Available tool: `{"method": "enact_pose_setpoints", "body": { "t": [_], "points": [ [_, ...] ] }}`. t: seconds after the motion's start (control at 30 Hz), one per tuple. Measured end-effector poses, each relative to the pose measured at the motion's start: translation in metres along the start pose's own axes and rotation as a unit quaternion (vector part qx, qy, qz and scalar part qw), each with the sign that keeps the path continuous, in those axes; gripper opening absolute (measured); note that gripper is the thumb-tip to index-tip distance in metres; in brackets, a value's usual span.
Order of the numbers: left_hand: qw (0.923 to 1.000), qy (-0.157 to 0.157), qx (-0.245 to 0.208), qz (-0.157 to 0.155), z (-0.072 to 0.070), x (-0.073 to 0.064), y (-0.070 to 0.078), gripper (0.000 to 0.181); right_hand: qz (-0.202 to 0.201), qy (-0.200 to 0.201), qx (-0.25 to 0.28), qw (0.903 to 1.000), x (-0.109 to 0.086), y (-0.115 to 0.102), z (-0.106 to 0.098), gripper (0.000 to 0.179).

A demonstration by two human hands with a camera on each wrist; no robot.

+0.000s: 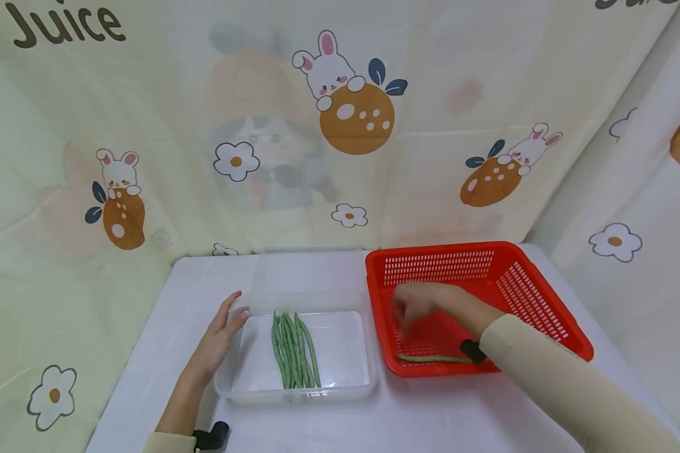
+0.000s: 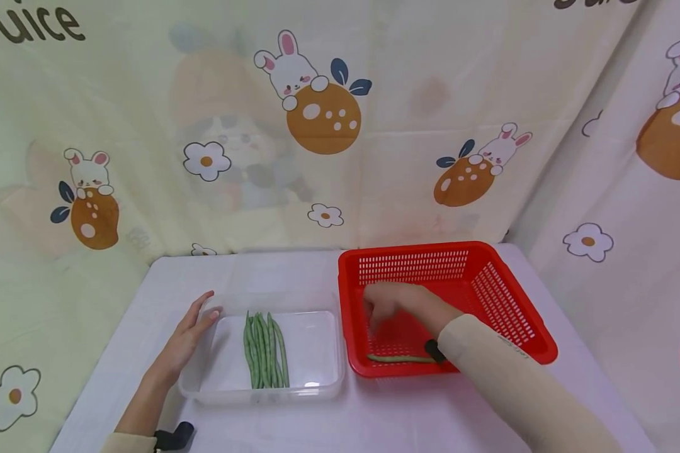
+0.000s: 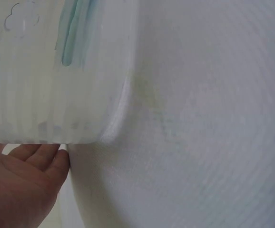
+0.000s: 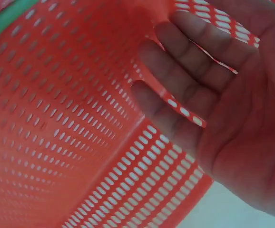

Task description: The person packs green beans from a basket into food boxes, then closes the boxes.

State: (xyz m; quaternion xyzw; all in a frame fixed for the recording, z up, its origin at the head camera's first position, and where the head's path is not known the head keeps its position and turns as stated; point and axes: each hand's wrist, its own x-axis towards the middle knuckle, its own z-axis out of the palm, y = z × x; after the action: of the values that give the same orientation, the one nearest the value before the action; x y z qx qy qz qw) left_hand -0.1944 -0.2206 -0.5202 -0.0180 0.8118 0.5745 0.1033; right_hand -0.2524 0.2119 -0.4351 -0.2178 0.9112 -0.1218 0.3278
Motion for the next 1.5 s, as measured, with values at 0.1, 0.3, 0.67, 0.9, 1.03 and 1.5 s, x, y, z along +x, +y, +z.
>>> {"method": "enact_pose_setpoints", "body": {
  "t": [0.1, 0.3, 0.67, 0.9, 1.03, 1.5],
  "points": [
    [1.0000, 0.002, -0.003, 0.000, 0.001, 0.000, -0.001, 0.065, 0.045, -0.047, -0.036, 0.9972, 0.001, -0.010, 0.008, 0.047],
    [0.9999, -0.004, -0.009, 0.008, 0.004, 0.002, -0.003, 0.064, 0.090, -0.098, -0.117, 0.9842, 0.008, -0.018, 0.025, 0.041],
    [1.0000, -0.002, -0.003, 0.000, 0.001, 0.005, -0.003, 0.065, 0.050, -0.095, -0.034, 0.9936, 0.008, -0.003, 0.014, 0.024],
    [1.0000, 0.002, -0.001, 0.006, -0.001, 0.002, -0.003, 0.067, 0.005, -0.054, 0.048, 0.9974, 0.008, 0.006, -0.006, 0.016],
    [1.0000, 0.002, -0.003, 0.006, -0.001, 0.003, -0.004, 0.067, -0.030, -0.038, 0.101, 0.9937, 0.005, 0.008, -0.019, 0.026],
    [1.0000, 0.000, -0.005, 0.007, -0.001, 0.001, -0.003, 0.065, -0.122, 0.031, 0.204, 0.9710, -0.010, -0.015, -0.055, 0.023]
  ]
}}
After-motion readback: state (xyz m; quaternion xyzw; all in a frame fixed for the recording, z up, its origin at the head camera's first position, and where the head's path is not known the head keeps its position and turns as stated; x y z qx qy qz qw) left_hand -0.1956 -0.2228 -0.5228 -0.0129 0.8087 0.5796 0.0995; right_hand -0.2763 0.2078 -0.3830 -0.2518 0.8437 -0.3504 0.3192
